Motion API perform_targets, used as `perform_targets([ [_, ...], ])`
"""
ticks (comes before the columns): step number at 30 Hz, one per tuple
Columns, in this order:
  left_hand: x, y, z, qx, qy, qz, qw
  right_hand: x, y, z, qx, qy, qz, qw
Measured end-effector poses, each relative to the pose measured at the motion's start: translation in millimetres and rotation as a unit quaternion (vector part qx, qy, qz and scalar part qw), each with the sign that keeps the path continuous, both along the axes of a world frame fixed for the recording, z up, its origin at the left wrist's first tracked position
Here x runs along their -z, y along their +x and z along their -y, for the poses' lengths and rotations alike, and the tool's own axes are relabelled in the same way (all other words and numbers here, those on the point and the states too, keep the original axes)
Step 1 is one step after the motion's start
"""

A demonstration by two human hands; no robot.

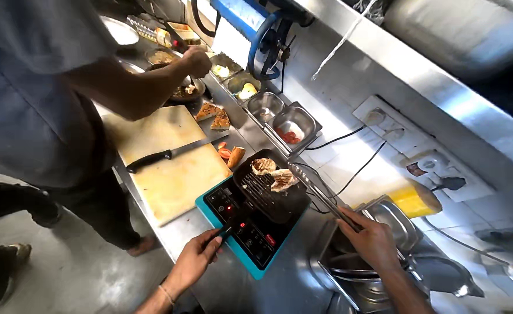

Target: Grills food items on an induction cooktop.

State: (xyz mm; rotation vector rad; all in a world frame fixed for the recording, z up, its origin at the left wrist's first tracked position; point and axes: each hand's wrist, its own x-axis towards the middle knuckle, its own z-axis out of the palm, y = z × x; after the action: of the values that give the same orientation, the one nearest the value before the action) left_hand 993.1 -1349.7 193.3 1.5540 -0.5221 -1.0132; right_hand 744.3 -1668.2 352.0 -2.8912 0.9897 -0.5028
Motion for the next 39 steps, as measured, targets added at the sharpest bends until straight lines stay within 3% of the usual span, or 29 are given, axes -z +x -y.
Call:
perform_targets([
  [5,1,0,0,0.004,-0.002,0.007,1.000,12,1,12,0.033,0.132,0.013,0.991],
  [8,3,-1,-1,0.000,-0.001,0.006,1.000,20,3,27,0.098,0.189,-0.039,0.976],
  [17,5,-5,1,-0.013,-0.015,0.001,1.000,15,0,22,0.108,0.118,-0.102,0.982],
  [23,6,-7,0,-0.016,-0.012,0.010,1.000,16,59,19,0.059,0.072,-0.187,0.978],
  [28,1,-9,0,-0.013,-0.001,0.020,1.000,-6,93,22,-0.004,0.056,-0.296,0.954],
  [35,1,-11,1,-0.015,-0.002,0.013,1.000,-55,41,31,0.001,0.034,-0.368,0.929],
  [39,2,-12,0,-0.021,-0.012,0.012,1.000,-28,31,24,-0.020,0.046,-0.363,0.930],
])
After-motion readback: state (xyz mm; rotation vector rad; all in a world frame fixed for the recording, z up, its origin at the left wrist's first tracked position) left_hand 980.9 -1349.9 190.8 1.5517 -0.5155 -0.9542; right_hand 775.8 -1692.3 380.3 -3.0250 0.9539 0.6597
